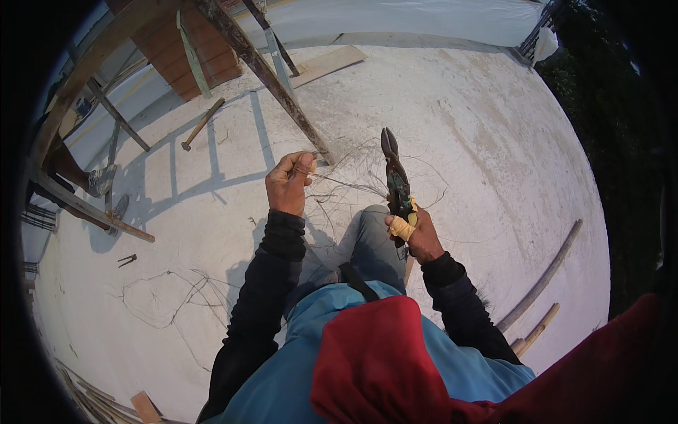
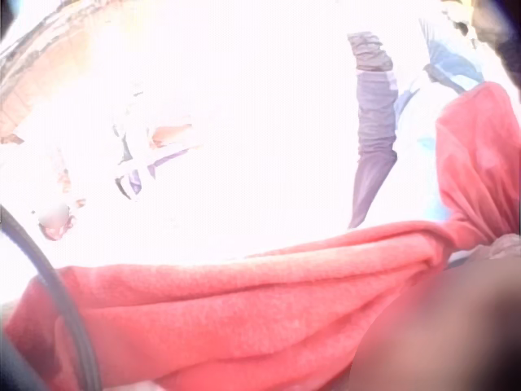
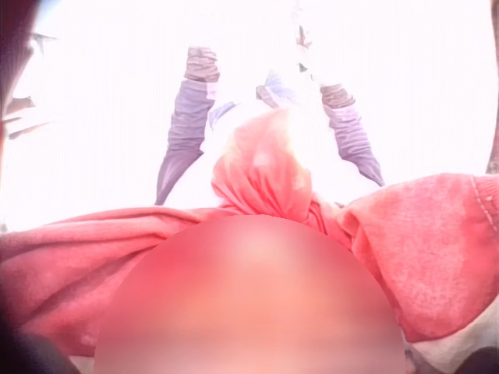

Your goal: The person ties thin wire around wooden scaffolding poles on a rooftop. They repeatedly wrap and twist the wire by hand to secure the joints, occasionally using pliers to tighten the connections.

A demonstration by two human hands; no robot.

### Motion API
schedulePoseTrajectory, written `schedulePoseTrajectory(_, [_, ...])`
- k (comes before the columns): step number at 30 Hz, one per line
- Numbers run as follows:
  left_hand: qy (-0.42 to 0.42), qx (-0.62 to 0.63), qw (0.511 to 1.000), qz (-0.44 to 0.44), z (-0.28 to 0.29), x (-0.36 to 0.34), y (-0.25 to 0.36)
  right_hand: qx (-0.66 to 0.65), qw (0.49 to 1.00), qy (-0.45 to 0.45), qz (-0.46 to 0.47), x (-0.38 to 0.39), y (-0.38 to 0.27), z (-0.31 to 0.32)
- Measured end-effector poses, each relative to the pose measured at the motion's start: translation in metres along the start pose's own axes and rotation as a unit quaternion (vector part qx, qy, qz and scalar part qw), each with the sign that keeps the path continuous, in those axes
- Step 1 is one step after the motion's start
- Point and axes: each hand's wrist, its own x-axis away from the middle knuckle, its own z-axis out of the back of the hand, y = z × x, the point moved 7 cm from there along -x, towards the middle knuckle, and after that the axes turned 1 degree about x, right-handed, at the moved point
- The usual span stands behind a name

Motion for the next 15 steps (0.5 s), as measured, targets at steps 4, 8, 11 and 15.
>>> schedulePoseTrajectory(4, [0.007,-0.005,0.999,0.042,0.032,-0.001,-0.015,-0.299,0.950,0.089,0.002,-0.001,0.041,0.082])
schedulePoseTrajectory(8, [0.088,0.047,0.994,0.034,0.078,-0.021,-0.001,-0.295,0.893,0.313,-0.130,0.004,0.148,0.213])
schedulePoseTrajectory(11, [0.104,0.064,0.992,-0.042,0.112,-0.039,0.044,0.073,0.881,0.334,-0.328,0.020,0.257,0.302])
schedulePoseTrajectory(15, [0.028,0.030,0.998,-0.038,0.105,-0.046,0.072,0.213,0.876,0.238,-0.362,0.038,0.405,0.350])
